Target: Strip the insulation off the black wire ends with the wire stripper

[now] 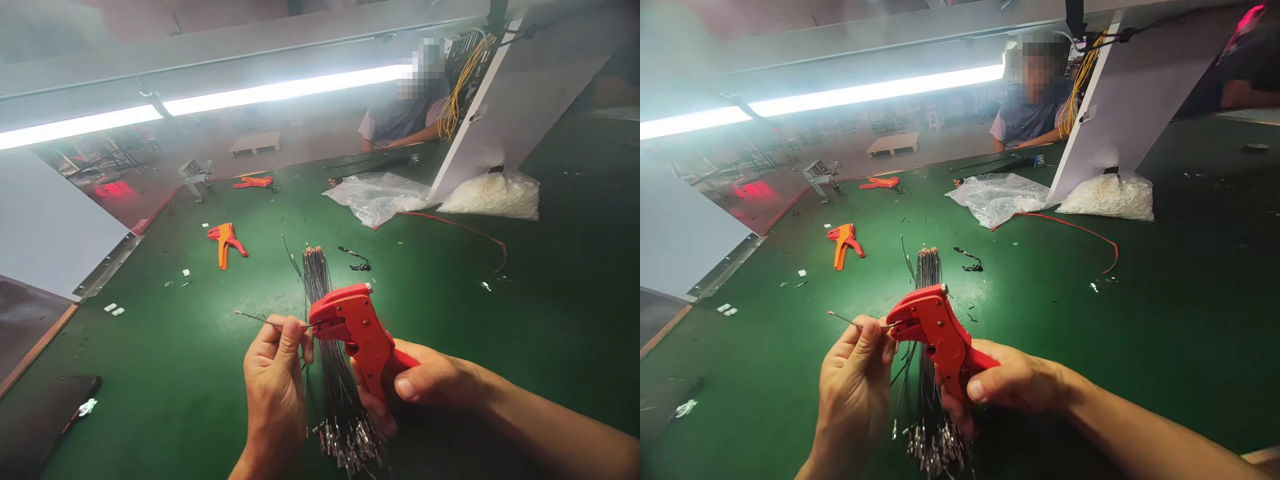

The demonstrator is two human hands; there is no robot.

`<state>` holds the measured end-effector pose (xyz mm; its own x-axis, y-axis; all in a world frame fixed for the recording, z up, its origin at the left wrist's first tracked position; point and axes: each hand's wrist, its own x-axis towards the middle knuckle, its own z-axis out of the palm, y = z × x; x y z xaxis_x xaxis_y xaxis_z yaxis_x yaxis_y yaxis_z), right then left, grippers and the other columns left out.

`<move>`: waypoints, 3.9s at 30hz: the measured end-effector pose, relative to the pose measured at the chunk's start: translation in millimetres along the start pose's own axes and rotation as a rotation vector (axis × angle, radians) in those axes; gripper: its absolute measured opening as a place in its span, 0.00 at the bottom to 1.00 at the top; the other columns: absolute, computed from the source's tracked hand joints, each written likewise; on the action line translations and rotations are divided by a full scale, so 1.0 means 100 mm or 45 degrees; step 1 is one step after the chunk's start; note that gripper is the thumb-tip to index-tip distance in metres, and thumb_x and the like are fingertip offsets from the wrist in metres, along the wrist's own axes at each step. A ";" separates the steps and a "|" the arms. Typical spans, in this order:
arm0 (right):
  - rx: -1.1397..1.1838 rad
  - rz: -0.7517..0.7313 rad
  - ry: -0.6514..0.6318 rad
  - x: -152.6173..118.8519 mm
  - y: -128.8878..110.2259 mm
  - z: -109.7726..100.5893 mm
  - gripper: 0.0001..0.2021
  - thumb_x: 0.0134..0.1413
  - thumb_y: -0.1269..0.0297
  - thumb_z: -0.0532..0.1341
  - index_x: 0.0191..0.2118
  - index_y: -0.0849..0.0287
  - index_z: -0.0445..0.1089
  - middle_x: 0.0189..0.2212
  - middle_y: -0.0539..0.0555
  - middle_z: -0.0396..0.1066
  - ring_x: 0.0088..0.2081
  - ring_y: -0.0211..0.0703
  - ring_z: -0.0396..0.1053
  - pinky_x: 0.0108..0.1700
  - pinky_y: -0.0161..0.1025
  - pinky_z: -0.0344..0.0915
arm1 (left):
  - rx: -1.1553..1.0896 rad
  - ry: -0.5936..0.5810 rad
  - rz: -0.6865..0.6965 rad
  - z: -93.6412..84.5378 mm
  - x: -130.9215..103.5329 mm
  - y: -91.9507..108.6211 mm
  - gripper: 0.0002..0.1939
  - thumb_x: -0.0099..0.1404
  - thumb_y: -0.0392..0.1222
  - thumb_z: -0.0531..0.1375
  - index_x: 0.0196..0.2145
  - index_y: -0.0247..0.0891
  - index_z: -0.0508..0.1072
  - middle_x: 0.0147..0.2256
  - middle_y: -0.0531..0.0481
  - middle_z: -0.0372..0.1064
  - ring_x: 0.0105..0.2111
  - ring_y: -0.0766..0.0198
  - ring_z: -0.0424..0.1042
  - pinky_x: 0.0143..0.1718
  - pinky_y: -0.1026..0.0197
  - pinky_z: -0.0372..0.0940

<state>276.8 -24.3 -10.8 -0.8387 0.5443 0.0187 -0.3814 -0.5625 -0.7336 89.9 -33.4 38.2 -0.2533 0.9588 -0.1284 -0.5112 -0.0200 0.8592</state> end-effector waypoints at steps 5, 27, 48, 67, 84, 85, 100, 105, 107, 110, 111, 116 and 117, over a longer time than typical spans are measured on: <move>-0.032 -0.032 -0.017 0.02 0.02 -0.02 0.18 0.47 0.57 0.66 0.39 0.66 0.68 0.27 0.52 0.68 0.22 0.35 0.65 0.26 0.34 0.64 | 0.011 0.021 -0.023 0.00 -0.01 -0.02 0.16 0.50 0.48 0.75 0.22 0.36 0.74 0.21 0.57 0.64 0.19 0.76 0.60 0.23 0.74 0.59; 0.002 -0.032 -0.035 -0.02 0.09 -0.01 0.14 0.56 0.55 0.64 0.34 0.63 0.66 0.23 0.48 0.64 0.18 0.32 0.63 0.21 0.31 0.64 | 0.003 0.091 -0.123 0.01 -0.02 -0.01 0.19 0.52 0.47 0.73 0.18 0.36 0.68 0.18 0.57 0.59 0.20 0.73 0.56 0.23 0.72 0.59; -0.019 0.057 0.079 -0.08 0.07 -0.05 0.16 0.57 0.54 0.65 0.35 0.62 0.65 0.18 0.45 0.64 0.13 0.31 0.61 0.13 0.28 0.62 | 0.067 0.062 -0.074 -0.01 -0.01 -0.09 0.19 0.57 0.47 0.71 0.19 0.37 0.67 0.18 0.58 0.58 0.20 0.73 0.56 0.23 0.72 0.58; 0.108 -0.064 -0.037 -0.06 0.09 0.06 0.18 0.54 0.56 0.65 0.44 0.64 0.66 0.28 0.51 0.67 0.22 0.35 0.65 0.27 0.37 0.68 | 0.029 0.075 -0.093 -0.01 -0.01 -0.05 0.18 0.56 0.45 0.71 0.20 0.37 0.67 0.19 0.58 0.59 0.20 0.73 0.56 0.23 0.72 0.58; -0.638 -0.359 0.515 -0.20 -0.27 0.08 0.27 0.66 0.53 0.58 0.64 0.48 0.47 0.50 0.57 0.66 0.46 0.47 0.66 0.50 0.47 0.63 | 0.688 -0.113 0.281 -0.08 -0.11 -0.19 0.19 0.65 0.51 0.63 0.22 0.39 0.69 0.21 0.56 0.59 0.23 0.68 0.59 0.26 0.64 0.56; -0.682 -0.371 0.545 -0.18 -0.25 0.09 0.28 0.67 0.52 0.57 0.64 0.43 0.41 0.51 0.56 0.65 0.47 0.47 0.66 0.51 0.49 0.63 | 0.728 -0.132 0.290 -0.10 -0.12 -0.21 0.18 0.66 0.51 0.63 0.23 0.39 0.69 0.21 0.56 0.60 0.23 0.67 0.60 0.27 0.64 0.56; -1.715 -0.757 0.733 -0.06 -0.07 0.17 0.11 0.63 0.76 0.58 0.44 0.53 0.73 0.63 0.55 0.48 0.58 0.49 0.62 0.59 0.49 0.65 | 0.815 -0.339 0.260 -0.14 -0.23 -0.40 0.12 0.68 0.47 0.61 0.28 0.40 0.74 0.27 0.53 0.65 0.29 0.64 0.64 0.31 0.63 0.58; -2.097 -0.772 0.767 -0.10 -0.10 0.15 0.10 0.61 0.77 0.58 0.41 0.58 0.74 0.66 0.63 0.45 0.63 0.60 0.57 0.58 0.57 0.64 | 0.862 -0.263 0.325 -0.11 -0.26 -0.47 0.13 0.68 0.47 0.61 0.27 0.41 0.73 0.26 0.54 0.64 0.30 0.63 0.63 0.32 0.62 0.57; -2.193 -0.717 0.790 -0.10 -0.10 0.13 0.09 0.60 0.76 0.59 0.40 0.59 0.74 0.67 0.65 0.44 0.62 0.63 0.58 0.56 0.59 0.65 | 0.948 -0.304 0.414 -0.11 -0.26 -0.48 0.11 0.68 0.44 0.60 0.27 0.42 0.72 0.25 0.55 0.64 0.29 0.64 0.63 0.31 0.63 0.57; -2.303 -0.675 0.860 -0.09 -0.09 0.07 0.08 0.59 0.77 0.59 0.38 0.61 0.75 0.65 0.68 0.47 0.61 0.65 0.59 0.54 0.60 0.66 | 1.084 -0.446 0.647 -0.10 -0.25 -0.46 0.09 0.68 0.34 0.59 0.28 0.42 0.69 0.24 0.57 0.64 0.26 0.66 0.63 0.30 0.63 0.58; -2.339 -0.669 0.886 -0.08 -0.09 0.04 0.08 0.58 0.78 0.59 0.38 0.61 0.75 0.64 0.69 0.49 0.60 0.66 0.60 0.53 0.61 0.66 | 1.108 -0.486 0.722 -0.09 -0.26 -0.46 0.10 0.67 0.32 0.59 0.29 0.42 0.68 0.24 0.58 0.65 0.26 0.66 0.63 0.31 0.63 0.59; -2.418 -0.577 0.998 -0.04 -0.11 -0.11 0.08 0.62 0.75 0.59 0.39 0.60 0.76 0.59 0.68 0.58 0.55 0.64 0.64 0.50 0.62 0.67 | 1.099 -0.420 0.880 -0.08 -0.27 -0.47 0.09 0.67 0.30 0.58 0.31 0.43 0.69 0.25 0.57 0.67 0.27 0.64 0.64 0.36 0.59 0.58; -2.422 -0.571 1.010 -0.03 -0.11 -0.12 0.08 0.63 0.74 0.59 0.39 0.60 0.77 0.59 0.68 0.59 0.54 0.64 0.65 0.49 0.61 0.67 | 1.103 -0.402 0.875 -0.08 -0.27 -0.47 0.08 0.67 0.31 0.59 0.32 0.43 0.69 0.25 0.57 0.67 0.27 0.64 0.64 0.36 0.59 0.58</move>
<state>288.7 -12.3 -10.9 -0.3241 0.8022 0.5014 0.7393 0.5455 -0.3949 114.6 -60.5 -2.8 0.0197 0.8513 0.5243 0.4224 -0.4824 0.7674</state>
